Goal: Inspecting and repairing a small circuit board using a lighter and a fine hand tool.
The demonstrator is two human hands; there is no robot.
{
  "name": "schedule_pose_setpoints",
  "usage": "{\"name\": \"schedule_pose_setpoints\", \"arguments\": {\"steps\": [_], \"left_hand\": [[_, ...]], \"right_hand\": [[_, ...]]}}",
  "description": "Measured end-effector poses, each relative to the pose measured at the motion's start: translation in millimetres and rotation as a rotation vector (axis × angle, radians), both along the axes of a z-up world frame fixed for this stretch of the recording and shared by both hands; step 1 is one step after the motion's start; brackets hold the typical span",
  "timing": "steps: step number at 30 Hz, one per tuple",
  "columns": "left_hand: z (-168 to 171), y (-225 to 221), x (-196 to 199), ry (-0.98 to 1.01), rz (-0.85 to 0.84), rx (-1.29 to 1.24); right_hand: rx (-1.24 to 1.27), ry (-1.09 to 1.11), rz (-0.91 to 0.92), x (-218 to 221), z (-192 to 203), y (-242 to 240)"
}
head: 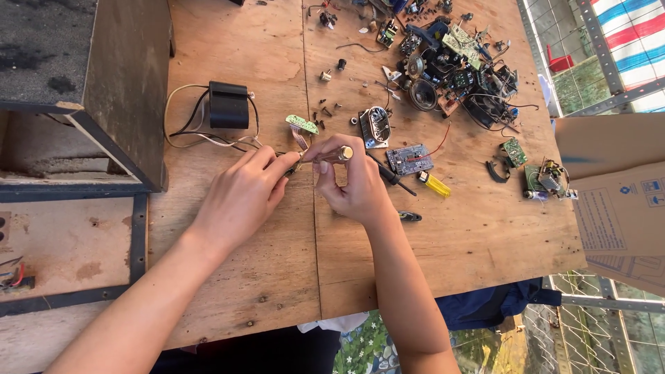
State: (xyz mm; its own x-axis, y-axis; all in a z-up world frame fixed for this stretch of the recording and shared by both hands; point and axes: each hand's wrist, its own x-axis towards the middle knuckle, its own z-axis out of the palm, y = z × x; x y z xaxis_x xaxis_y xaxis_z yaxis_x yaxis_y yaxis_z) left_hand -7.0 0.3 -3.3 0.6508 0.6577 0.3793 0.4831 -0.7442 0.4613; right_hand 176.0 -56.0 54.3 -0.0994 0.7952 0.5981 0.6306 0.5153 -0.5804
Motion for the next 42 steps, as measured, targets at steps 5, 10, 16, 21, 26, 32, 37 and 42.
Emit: {"name": "schedule_pose_setpoints", "arguments": {"steps": [5, 10, 16, 21, 26, 32, 37, 42], "left_hand": [[-5.2, 2.1, -0.3, 0.005, -0.034, -0.016], [0.4, -0.1, 2.4, 0.004, -0.065, -0.07], [-0.3, 2.3, 2.7, -0.031, -0.075, -0.104], [4.8, 3.1, 1.7, -0.043, -0.087, -0.094], [-1.5, 2.6, 3.5, -0.029, -0.104, -0.077], [-0.9, 0.6, 4.2, -0.035, -0.105, -0.1], [2.8, -2.0, 1.8, -0.046, -0.117, -0.107], [3.6, 2.2, -1.6, -0.083, -0.108, -0.154]], "right_hand": [[-0.027, -0.067, 0.034, -1.1, 2.0, -0.6], [-0.054, 0.016, 0.08, 11.9, -5.3, 9.1], [-0.013, 0.14, 0.051, 22.3, -24.6, 4.5], [-0.006, -0.089, 0.029, 7.4, -12.5, -0.4], [-0.071, -0.15, 0.071, 9.4, -7.9, 2.0], [-0.081, 0.05, 0.116, 27.5, -17.7, 13.1], [-0.102, 0.087, 0.116, 35.7, -35.3, 16.2], [0.009, 0.201, 0.144, 36.2, -32.3, 7.1]]}}
